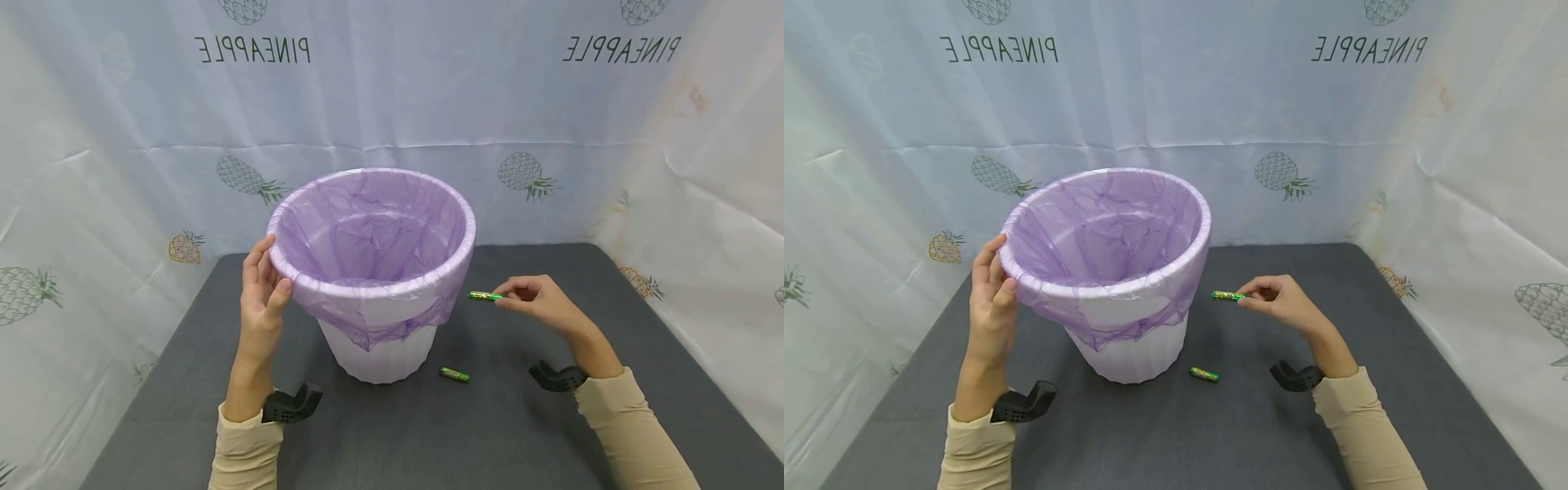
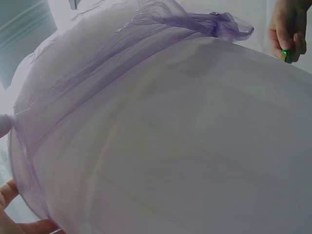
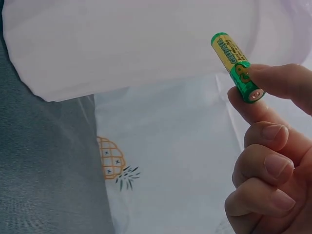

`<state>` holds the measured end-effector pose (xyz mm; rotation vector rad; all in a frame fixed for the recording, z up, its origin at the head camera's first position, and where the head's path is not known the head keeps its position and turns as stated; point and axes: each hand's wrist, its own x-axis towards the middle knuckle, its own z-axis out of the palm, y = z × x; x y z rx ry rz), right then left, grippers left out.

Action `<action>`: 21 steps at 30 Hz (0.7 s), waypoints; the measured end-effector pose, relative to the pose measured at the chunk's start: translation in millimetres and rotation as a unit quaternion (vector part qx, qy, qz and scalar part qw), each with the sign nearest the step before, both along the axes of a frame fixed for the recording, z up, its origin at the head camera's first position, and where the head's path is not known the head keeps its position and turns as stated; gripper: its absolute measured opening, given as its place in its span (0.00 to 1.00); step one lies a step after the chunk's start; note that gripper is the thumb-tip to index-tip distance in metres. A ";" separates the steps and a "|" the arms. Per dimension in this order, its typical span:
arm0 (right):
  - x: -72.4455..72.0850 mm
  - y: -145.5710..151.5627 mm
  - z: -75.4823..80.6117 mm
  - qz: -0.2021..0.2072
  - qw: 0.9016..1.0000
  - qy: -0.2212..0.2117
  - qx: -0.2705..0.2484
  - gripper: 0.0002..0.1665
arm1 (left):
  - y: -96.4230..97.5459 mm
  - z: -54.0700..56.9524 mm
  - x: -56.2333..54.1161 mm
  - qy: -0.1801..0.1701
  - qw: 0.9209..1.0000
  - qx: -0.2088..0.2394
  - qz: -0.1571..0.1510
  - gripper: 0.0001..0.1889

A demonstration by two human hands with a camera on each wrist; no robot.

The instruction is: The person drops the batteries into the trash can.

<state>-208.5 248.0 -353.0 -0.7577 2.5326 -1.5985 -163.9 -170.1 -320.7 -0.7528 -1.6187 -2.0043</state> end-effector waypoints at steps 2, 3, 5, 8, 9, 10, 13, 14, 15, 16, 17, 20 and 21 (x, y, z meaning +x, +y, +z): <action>0.3 0.2 3.2 0.002 1.000 0.006 -0.003 0.08 | -0.3 -0.5 -0.4 0.001 1.000 0.000 -0.001 0.28; 0.4 0.2 4.8 0.004 1.000 0.009 -0.005 0.08 | -0.4 -0.8 -0.5 0.002 1.000 0.000 0.000 0.28; 0.8 0.2 8.5 0.003 1.000 0.015 -0.008 0.08 | -0.4 -1.1 -0.9 0.003 1.000 0.001 -0.001 0.28; 2.2 0.5 14.5 -0.001 1.000 0.029 -0.007 0.08 | -0.1 -1.2 -1.0 0.003 1.000 0.002 -0.002 0.28; 3.0 0.6 16.6 -0.004 0.999 0.033 -0.006 0.08 | 0.0 -1.1 -0.9 0.001 1.000 0.002 -0.001 0.28; 3.8 0.8 18.8 -0.007 0.999 0.039 -0.004 0.08 | 0.0 -1.0 -0.9 0.000 1.000 0.001 -0.002 0.28; 6.4 1.4 24.8 -0.011 0.998 0.056 -0.004 0.07 | -0.1 -0.7 -0.6 0.001 1.000 0.000 -0.003 0.28; 7.1 1.5 26.6 -0.011 0.998 0.061 -0.006 0.07 | -0.4 -0.7 -0.6 0.003 1.000 0.000 -0.004 0.28; 7.7 1.7 28.3 -0.010 0.998 0.066 -0.009 0.06 | -0.5 -0.7 -0.5 0.005 1.000 -0.002 -0.005 0.28; 8.1 1.8 29.9 -0.008 0.997 0.072 -0.012 0.06 | -0.8 -0.7 -0.4 0.008 1.000 -0.004 -0.005 0.28; 8.6 1.7 31.5 -0.006 0.997 0.076 -0.014 0.07 | -1.0 -0.6 -0.2 0.010 1.000 -0.005 -0.005 0.29; 9.7 1.5 36.5 -0.002 0.996 0.088 -0.019 0.08 | -1.7 -0.6 -0.1 0.016 1.000 -0.011 -0.005 0.29; 10.1 1.3 38.5 -0.002 0.996 0.090 -0.019 0.09 | -1.7 -0.5 0.0 0.016 1.000 -0.012 -0.004 0.29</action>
